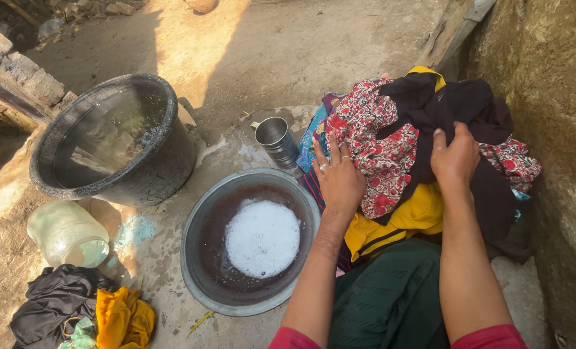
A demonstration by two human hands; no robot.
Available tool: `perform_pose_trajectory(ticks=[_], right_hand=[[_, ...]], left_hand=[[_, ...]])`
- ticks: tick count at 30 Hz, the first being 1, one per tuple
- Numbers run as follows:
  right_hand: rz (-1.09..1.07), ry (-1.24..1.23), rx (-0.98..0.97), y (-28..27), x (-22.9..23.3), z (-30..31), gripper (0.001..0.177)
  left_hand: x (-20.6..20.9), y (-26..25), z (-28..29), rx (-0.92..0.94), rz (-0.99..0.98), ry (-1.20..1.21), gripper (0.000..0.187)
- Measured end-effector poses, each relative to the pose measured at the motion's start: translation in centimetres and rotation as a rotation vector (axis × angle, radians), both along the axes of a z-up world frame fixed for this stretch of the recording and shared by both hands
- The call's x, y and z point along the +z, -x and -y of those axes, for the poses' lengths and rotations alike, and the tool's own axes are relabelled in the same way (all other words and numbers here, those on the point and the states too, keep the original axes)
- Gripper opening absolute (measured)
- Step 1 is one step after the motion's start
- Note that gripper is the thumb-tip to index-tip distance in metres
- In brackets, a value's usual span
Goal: The person sits on the ground and hand-washes clothes in a large basin of soapy water. They scrub and squeeze garments one at a time, place washed items on the ground, and pour water from a metal mug into the basin to rinse.
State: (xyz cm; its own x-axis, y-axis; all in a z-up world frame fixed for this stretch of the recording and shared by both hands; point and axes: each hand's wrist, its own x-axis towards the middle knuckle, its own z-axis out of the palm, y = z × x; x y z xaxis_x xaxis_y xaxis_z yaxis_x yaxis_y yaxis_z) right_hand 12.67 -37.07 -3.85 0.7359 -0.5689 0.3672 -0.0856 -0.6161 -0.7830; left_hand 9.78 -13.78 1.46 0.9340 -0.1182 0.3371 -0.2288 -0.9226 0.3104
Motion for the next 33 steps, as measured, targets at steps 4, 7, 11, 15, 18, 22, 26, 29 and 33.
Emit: perform_pose_trajectory(ticks=[4, 7, 11, 15, 18, 22, 26, 29, 33], right_hand=[[0.279, 0.154, 0.02, 3.2, 7.3, -5.5, 0.039], [0.66, 0.15, 0.42, 5.7, 12.3, -10.2, 0.035], [0.303, -0.665, 1.012, 7.9, 15.3, -15.0, 0.044], [0.464, 0.012, 1.046, 9.2, 15.0, -18.2, 0.036], [0.51, 0.123, 0.93, 9.4, 13.4, -19.1, 0.054], [0.189, 0.631, 0.507, 7.5, 11.4, -18.3, 0.1], [0.037, 0.569, 0.409, 6.1, 10.7, -17.2, 0.072], [0.044, 0.407, 0.532, 5.8, 13.2, -18.4, 0.055], [0.183, 0.495, 0.727, 7.0, 18.4, -23.3, 0.043]], left_hand=[[3.6, 2.8, 0.3, -0.121, 0.208, 0.213, 0.097], [6.3, 3.9, -0.1, -0.313, 0.273, 0.362, 0.103], [6.4, 2.6, -3.9, -0.242, -0.323, 1.046, 0.08], [1.5, 1.0, -9.5, -0.278, 0.051, 1.3, 0.049], [-0.9, -0.6, -13.3, -0.034, 0.094, 1.86, 0.05], [1.1, 0.7, -22.3, -0.121, 0.092, 2.354, 0.041], [4.0, 4.8, -27.6, -0.008, 0.214, 2.197, 0.046], [4.0, 8.0, -28.9, 0.039, 0.154, 1.81, 0.047], [1.6, 9.5, -28.3, -0.251, -0.084, 1.197, 0.073]])
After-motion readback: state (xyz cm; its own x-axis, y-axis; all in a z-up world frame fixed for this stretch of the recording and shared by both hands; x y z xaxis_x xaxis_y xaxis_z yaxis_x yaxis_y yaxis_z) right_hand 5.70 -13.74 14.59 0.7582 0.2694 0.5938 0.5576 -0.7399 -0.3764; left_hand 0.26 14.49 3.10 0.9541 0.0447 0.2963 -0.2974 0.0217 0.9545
